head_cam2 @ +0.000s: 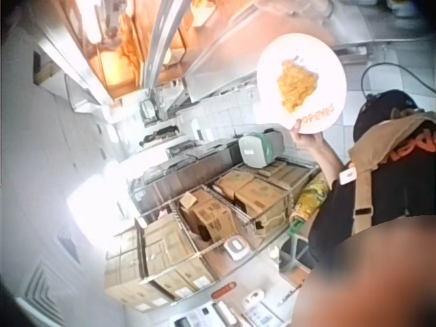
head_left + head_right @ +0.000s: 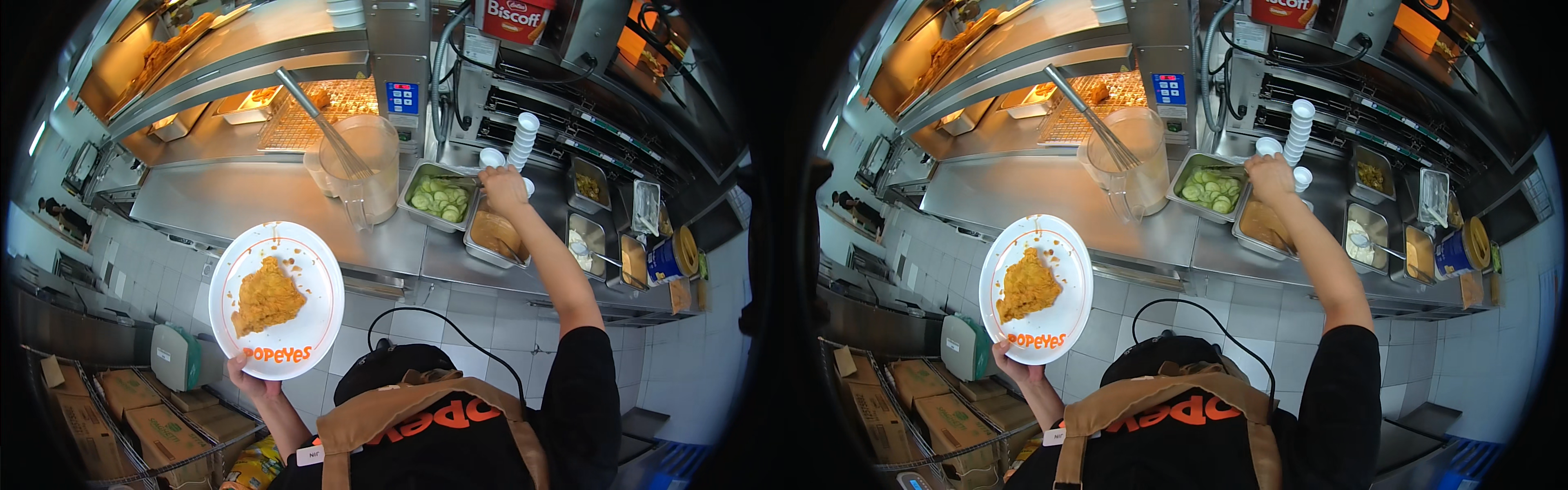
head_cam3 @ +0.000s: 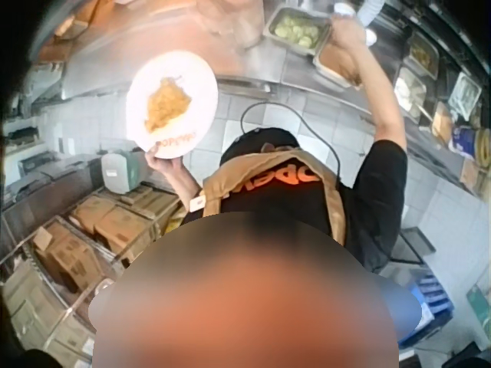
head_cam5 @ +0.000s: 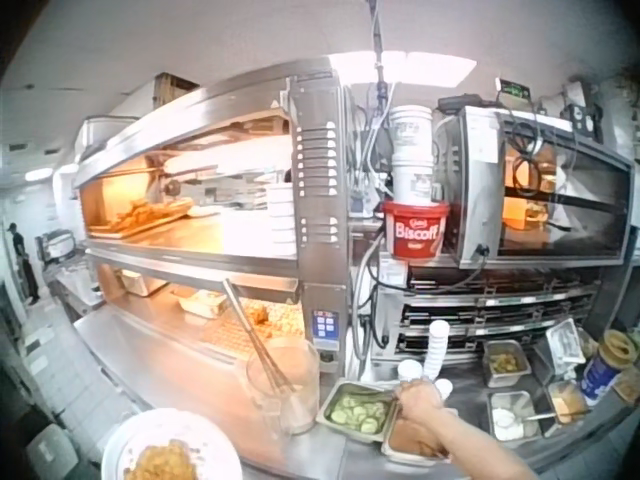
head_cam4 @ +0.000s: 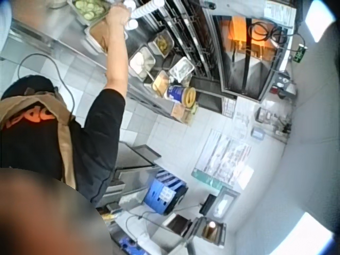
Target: The person scoops rice from a large cooker into a branded plate, then places the plate on a counter. They return to the cooker to scoop more rice, then move to a heated display to place fried chicken on the plate using tongs. They add sliced cucumbers and sauces from metal containers, then put on a disposable glove and continue adding toppings.
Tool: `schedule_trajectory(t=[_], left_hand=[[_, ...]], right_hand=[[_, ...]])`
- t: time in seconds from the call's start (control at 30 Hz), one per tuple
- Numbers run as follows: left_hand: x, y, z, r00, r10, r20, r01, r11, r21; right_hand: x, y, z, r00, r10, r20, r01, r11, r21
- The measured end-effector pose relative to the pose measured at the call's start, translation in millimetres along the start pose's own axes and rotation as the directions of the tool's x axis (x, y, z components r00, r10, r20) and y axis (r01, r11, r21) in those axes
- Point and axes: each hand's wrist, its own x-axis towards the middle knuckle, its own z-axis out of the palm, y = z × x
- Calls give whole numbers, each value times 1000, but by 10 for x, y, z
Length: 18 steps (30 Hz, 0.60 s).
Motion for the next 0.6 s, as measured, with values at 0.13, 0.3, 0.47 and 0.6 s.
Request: schedule_trajectory(t=[0.13,0.3,0.47,0.6], left_hand=[[79,-25,-60,998,-11,58,11,1000,-5],[222,-80,-146,993,-87,80,92,994,-52],[348,-182,-200,972,-206,113,217,971,-98],[478,-350,-68,963,-230,140,238,971,-38]], right_hand=[[-135,49,-113,997,80,-12,-80,996,45],[-315,-14,-108,986,168,8,-168,982,92],[-455,-40,-133,964,259,63,-267,945,190],[-533,-19,-507,884,446,140,-426,645,634]])
